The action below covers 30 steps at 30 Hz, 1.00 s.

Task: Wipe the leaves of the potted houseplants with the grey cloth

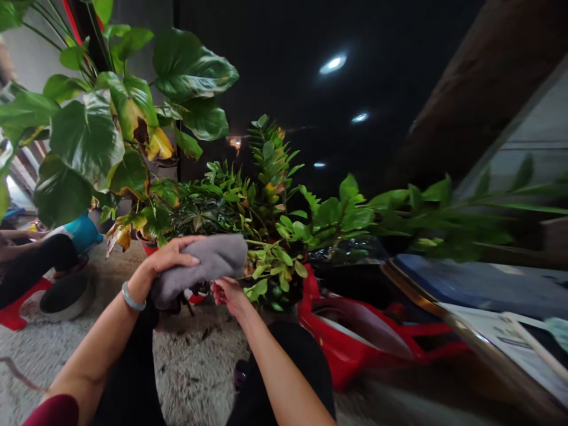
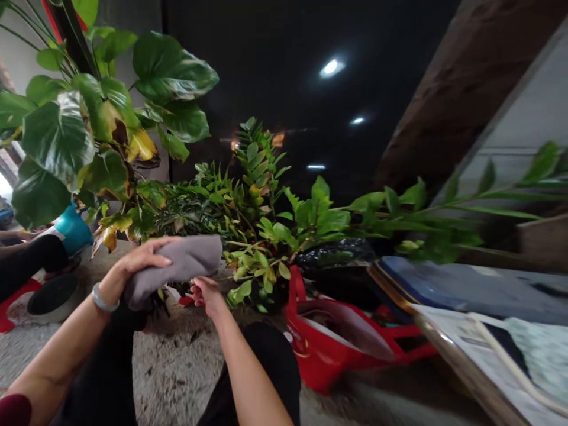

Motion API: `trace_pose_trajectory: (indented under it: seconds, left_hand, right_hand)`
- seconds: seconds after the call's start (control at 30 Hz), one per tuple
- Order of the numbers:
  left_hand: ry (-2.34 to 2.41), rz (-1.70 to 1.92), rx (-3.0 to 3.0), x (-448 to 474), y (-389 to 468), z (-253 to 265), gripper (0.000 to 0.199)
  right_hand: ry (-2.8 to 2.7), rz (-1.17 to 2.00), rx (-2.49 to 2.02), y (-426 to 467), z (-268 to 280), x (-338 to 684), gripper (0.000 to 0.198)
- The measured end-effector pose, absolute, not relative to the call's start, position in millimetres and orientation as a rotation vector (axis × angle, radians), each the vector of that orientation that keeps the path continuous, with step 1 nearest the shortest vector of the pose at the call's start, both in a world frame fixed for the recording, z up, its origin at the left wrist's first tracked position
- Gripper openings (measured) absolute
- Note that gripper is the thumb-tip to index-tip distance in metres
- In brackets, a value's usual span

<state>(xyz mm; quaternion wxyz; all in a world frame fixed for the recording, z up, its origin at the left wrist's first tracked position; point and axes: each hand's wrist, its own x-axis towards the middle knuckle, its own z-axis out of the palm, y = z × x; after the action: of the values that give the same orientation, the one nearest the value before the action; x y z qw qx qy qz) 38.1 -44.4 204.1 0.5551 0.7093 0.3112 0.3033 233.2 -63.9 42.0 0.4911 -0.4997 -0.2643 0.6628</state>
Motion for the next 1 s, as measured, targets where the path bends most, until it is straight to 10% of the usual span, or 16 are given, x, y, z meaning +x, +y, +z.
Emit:
trace_pose_trajectory:
  seconds: [0.17, 0.57, 1.0]
  left_hand:
    - [0.624, 1.255, 1.542, 80, -12, 242, 0.078]
    - [1.138, 0.618, 1.57, 12, -58, 100, 0.058]
    - [0.853, 1.029, 1.561, 13, -84, 221, 0.071]
  right_hand:
    - [-0.59, 1.561, -1.233, -65, 51, 236, 0.012]
    - [-0.249, 1.328, -1.097, -76, 57, 266, 0.013]
    - [-0.453, 1.29, -0.814, -64, 97, 297, 0.04]
